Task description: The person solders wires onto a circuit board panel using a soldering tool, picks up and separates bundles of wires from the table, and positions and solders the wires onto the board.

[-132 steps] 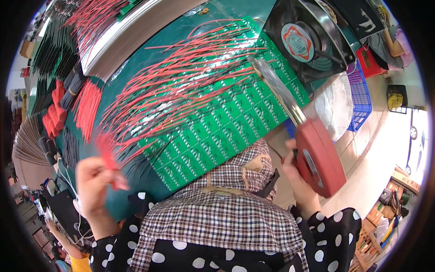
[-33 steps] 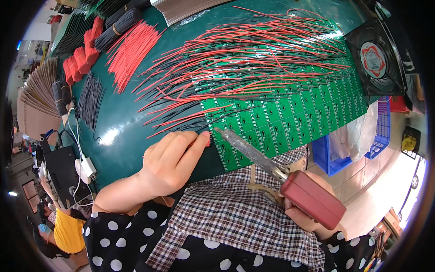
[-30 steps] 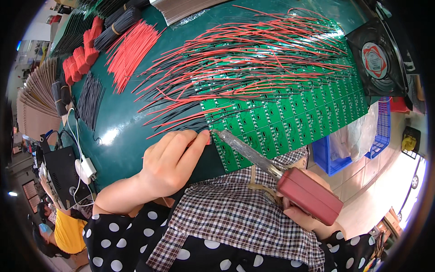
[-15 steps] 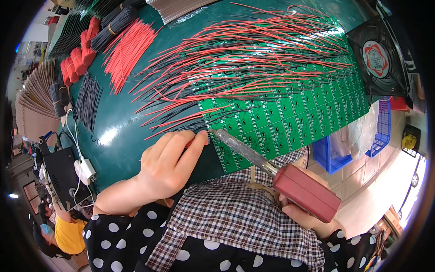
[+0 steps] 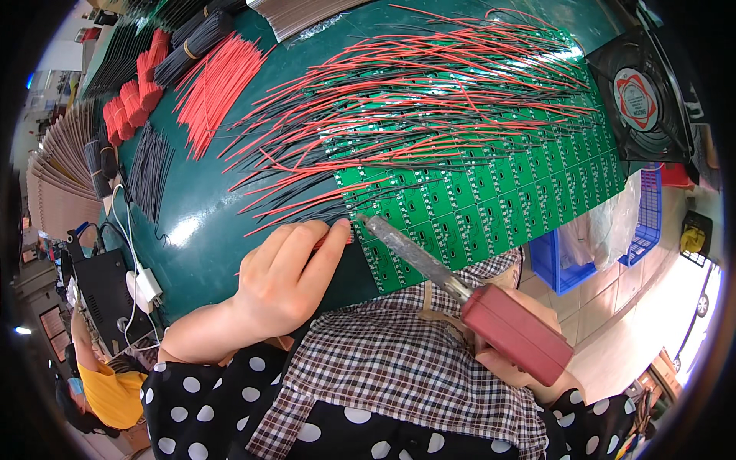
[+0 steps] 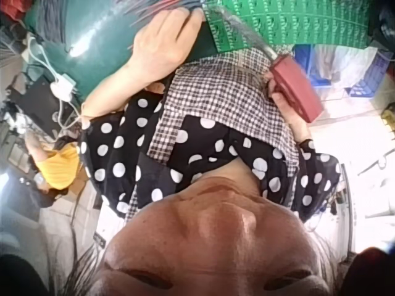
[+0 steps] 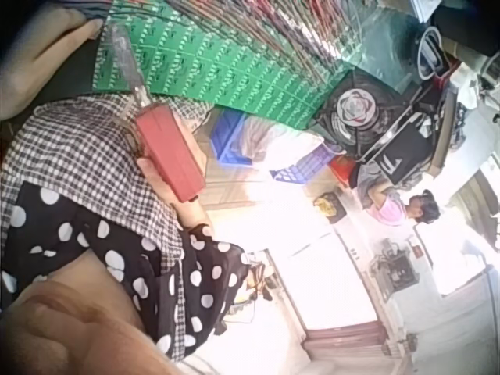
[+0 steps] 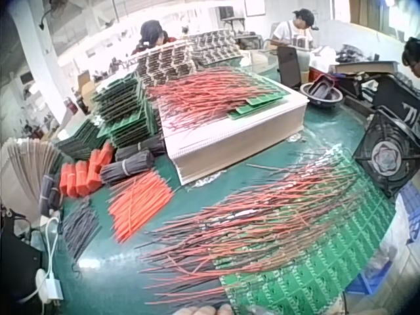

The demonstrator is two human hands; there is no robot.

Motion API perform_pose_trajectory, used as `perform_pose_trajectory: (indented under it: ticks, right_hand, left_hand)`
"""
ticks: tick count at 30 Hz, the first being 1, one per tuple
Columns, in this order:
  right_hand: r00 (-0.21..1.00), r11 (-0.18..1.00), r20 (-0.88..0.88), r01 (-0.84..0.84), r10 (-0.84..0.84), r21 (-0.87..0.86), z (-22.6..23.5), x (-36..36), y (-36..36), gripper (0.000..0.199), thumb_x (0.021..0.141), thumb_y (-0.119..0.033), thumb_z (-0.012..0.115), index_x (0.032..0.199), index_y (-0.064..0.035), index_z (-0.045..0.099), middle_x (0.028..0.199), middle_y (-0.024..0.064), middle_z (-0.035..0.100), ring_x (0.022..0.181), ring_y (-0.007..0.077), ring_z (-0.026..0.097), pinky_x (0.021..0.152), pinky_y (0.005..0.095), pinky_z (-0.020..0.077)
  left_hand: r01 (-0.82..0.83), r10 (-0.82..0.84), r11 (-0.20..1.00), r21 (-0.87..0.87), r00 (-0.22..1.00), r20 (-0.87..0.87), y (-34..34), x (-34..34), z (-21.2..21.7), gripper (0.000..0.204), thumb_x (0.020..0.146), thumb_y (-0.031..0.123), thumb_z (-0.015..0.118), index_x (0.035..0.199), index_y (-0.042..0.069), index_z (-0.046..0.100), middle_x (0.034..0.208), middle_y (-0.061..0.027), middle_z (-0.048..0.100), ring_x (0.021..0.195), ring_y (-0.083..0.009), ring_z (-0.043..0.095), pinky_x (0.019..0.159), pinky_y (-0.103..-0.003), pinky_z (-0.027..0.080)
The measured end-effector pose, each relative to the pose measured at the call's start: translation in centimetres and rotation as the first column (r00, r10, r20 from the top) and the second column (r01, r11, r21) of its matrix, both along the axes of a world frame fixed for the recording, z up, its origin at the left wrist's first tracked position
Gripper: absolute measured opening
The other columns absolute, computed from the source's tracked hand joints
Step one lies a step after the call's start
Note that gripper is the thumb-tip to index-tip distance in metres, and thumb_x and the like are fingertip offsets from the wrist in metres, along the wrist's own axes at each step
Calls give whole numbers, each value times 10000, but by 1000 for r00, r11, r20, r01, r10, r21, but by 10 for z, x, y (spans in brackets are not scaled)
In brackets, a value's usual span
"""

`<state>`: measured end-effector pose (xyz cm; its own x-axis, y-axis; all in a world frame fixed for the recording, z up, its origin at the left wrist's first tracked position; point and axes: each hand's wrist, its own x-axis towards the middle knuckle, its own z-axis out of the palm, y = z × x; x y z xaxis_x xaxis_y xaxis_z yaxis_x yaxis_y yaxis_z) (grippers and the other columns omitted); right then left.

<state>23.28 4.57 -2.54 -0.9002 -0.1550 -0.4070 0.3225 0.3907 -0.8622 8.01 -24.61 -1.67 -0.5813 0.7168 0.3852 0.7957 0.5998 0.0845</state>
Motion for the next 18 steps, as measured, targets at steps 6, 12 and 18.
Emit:
perform_pose_trajectory:
  ticks: [6,12,18]
  right_hand:
    - [995,995,79,72,-67,-72,13,-14,-12,457,689,-281,725,1024,5,605,987,139,621,831,282,627,718,341,492]
    - [982,956,133,161,-132,-245,14,-17,-12,396,708,-269,714,965,10,603,852,91,599,674,222,561,620,292,451]
    - [999,997,-37,26,-29,-79,-1,-7,-4,577,713,-269,739,1144,56,534,1017,153,629,843,277,648,748,316,506]
  left_hand:
    - [-3,2,1000,16,1000,13,0,0,0,263,674,38,689,923,-37,642,773,-56,541,615,-149,538,519,-235,449]
    - [-5,4,1000,26,1000,15,0,0,0,264,668,37,683,920,-34,643,773,-59,542,609,-150,537,514,-237,447]
    - [23,-24,998,51,999,23,-2,-2,1,272,653,36,680,914,-31,646,782,-70,551,604,-156,542,504,-243,447]
